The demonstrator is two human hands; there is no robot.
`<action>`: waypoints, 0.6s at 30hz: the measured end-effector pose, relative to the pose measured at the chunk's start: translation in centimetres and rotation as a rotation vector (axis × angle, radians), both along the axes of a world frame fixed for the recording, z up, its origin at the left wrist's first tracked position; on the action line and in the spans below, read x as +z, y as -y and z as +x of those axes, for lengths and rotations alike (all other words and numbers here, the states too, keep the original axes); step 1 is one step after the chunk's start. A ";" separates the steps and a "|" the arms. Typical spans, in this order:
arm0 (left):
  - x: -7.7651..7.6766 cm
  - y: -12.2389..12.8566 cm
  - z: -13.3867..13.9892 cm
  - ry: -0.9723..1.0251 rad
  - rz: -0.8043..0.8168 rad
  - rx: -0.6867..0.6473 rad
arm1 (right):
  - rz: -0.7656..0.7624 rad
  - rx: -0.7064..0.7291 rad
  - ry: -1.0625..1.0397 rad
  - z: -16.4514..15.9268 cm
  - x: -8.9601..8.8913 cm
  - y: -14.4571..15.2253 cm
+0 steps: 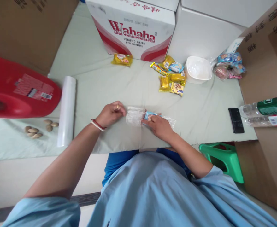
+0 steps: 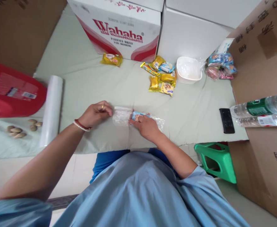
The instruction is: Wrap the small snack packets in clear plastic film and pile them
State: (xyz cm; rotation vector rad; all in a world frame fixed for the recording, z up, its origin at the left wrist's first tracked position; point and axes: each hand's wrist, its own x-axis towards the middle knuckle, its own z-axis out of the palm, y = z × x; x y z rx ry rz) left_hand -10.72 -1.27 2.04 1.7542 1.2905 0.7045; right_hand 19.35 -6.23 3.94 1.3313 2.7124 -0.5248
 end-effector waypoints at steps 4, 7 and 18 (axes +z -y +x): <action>0.8 2.5 -0.9 -0.255 0.228 0.371 | -0.012 0.014 -0.061 0.1 0.6 0.0; 1.6 4.9 2.0 -0.325 0.429 0.298 | -0.010 0.020 -0.062 -0.2 1.0 0.0; -2.8 5.7 10.2 -0.544 0.333 0.007 | -0.114 -0.255 -0.310 0.1 -1.8 -0.3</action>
